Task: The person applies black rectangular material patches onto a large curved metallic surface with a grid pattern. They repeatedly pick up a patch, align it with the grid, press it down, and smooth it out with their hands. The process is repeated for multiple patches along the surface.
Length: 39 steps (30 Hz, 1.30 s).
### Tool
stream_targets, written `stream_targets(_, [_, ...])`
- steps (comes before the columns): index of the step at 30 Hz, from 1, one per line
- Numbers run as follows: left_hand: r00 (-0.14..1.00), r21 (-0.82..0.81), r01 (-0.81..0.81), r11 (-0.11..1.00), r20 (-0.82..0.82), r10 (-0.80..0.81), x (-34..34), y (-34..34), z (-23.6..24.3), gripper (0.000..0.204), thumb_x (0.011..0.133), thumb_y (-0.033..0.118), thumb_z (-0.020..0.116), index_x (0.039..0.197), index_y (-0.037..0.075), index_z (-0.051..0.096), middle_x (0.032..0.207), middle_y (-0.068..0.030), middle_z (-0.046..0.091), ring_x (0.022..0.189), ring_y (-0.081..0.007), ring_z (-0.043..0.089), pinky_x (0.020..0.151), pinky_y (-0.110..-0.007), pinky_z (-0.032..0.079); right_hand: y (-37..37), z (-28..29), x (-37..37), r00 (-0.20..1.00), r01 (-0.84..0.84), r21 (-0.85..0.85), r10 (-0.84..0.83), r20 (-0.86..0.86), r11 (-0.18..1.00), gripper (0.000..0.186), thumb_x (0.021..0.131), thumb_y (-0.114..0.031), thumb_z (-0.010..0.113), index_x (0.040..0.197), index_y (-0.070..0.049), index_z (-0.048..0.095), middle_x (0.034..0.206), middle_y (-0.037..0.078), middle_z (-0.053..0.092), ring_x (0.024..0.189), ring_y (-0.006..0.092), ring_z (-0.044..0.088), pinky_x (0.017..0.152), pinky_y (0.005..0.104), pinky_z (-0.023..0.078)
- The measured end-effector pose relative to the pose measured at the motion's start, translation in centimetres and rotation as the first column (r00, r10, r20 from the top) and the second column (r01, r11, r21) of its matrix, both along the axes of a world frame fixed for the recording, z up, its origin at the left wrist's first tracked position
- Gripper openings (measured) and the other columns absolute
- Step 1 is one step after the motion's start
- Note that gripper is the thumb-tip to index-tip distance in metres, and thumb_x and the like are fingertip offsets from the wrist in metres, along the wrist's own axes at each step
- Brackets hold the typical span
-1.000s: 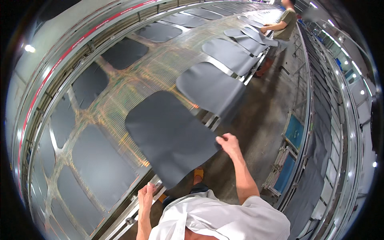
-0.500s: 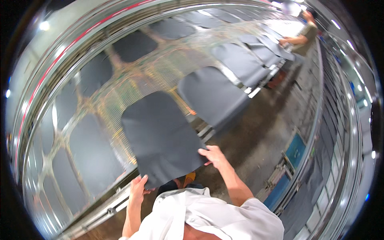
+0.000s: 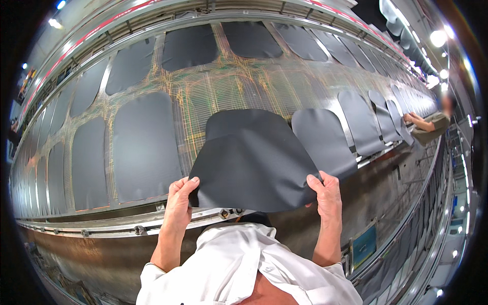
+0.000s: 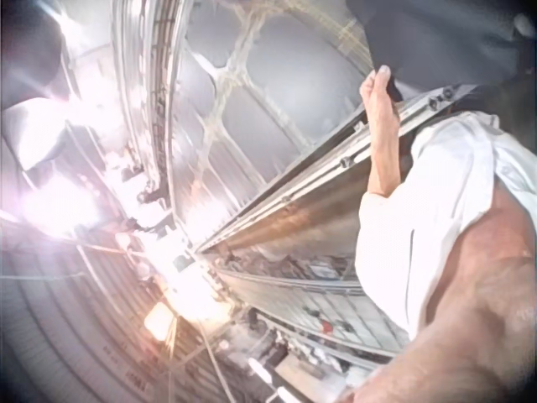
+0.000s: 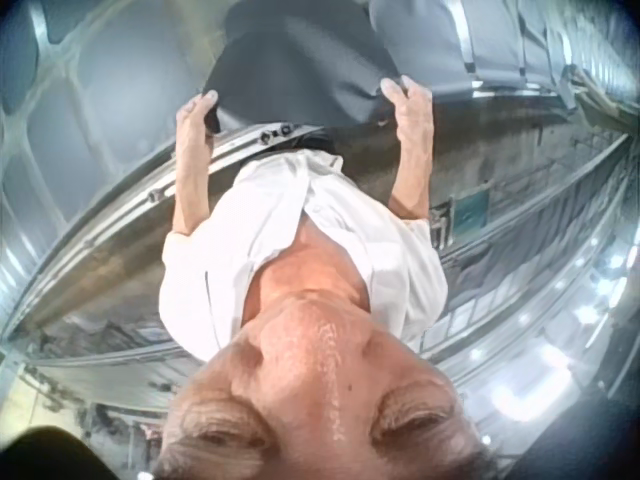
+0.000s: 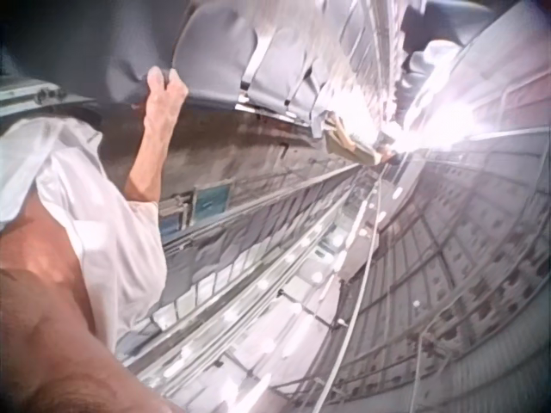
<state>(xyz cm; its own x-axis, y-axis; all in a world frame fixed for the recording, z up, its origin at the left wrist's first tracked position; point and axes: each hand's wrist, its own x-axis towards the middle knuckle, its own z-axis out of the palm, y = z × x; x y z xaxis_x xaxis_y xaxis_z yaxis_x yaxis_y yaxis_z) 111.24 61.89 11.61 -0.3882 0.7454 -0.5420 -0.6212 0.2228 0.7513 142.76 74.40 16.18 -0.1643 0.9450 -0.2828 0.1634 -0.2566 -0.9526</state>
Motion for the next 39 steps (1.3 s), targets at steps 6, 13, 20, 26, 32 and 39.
stream_targets(6, [0.999,0.161,-0.049,0.986,0.021,0.046,-1.6,2.4,3.5,0.012,0.091,0.017,0.068,0.086,0.006,0.068,0.078,0.0017,0.068,0.066,-0.005,0.062,0.061,-0.021,0.05,7.0,5.8,-3.5,0.987,-0.044,0.027,0.047,-0.154,0.999,0.019,0.088,-0.017,0.067,0.08,-0.001,0.062,0.068,0.004,0.062,0.047,0.0104,0.056,0.034,0.0273,0.042])
stream_targets(13, [0.978,0.247,-0.172,0.954,-0.071,0.195,-1.7,9.0,9.1,0.015,0.093,0.018,0.064,0.086,0.005,0.067,0.078,-0.0006,0.068,0.063,-0.0076,0.062,0.06,-0.023,0.051,16.9,9.4,-5.4,0.943,-0.189,0.085,0.205,-0.262,0.978,0.021,0.087,-0.02,0.066,0.079,-0.001,0.06,0.066,0.006,0.062,0.046,0.014,0.058,0.036,0.0274,0.044])
stream_targets(20, [0.937,0.176,-0.306,0.936,-0.115,0.329,-4.9,17.6,13.6,0.015,0.089,0.022,0.069,0.088,0.008,0.065,0.074,-0.0018,0.065,0.058,-0.0122,0.063,0.046,-0.025,0.05,25.8,11.7,-9.6,0.914,-0.204,0.151,0.243,-0.325,0.967,0.024,0.088,-0.023,0.066,0.076,-0.003,0.06,0.064,0.008,0.061,0.045,0.0166,0.059,0.037,0.0272,0.047])
stream_targets(26, [0.901,0.708,-0.247,0.661,-0.083,0.426,-12.5,19.2,18.3,0.027,0.091,0.013,0.063,0.112,-0.004,0.064,0.111,-0.0164,0.068,0.099,-0.0277,0.068,0.071,-0.035,0.062,30.7,17.3,-13.7,0.885,-0.055,0.427,0.242,-0.397,0.903,0.022,0.085,-0.024,0.073,0.093,-0.005,0.069,0.084,0.009,0.07,0.063,0.0156,0.066,0.054,0.0283,0.055])
stream_targets(32, [0.877,0.494,0.171,0.852,-0.471,0.097,-16.0,23.4,22.3,0.03,0.096,0.021,0.062,0.111,-0.005,0.06,0.105,-0.0183,0.069,0.092,-0.0363,0.071,0.066,-0.033,0.064,36.2,18.0,-15.8,0.858,-0.189,0.442,0.366,-0.36,0.877,0.021,0.088,-0.017,0.07,0.101,-0.001,0.067,0.092,0.012,0.072,0.065,0.0188,0.07,0.06,0.0274,0.06])
stream_targets(39, [0.901,0.117,0.102,0.988,-0.432,-0.042,-14.0,17.2,6.1,0.021,0.099,0.026,0.06,0.089,0.008,0.061,0.077,-0.0005,0.064,0.063,-0.0098,0.063,0.058,-0.036,0.062,26.5,3.4,-12.9,0.905,-0.308,0.115,0.328,-0.272,0.944,0.02,0.09,-0.027,0.068,0.093,-0.007,0.065,0.092,0.004,0.07,0.077,0.0131,0.067,0.052,0.0315,0.057])
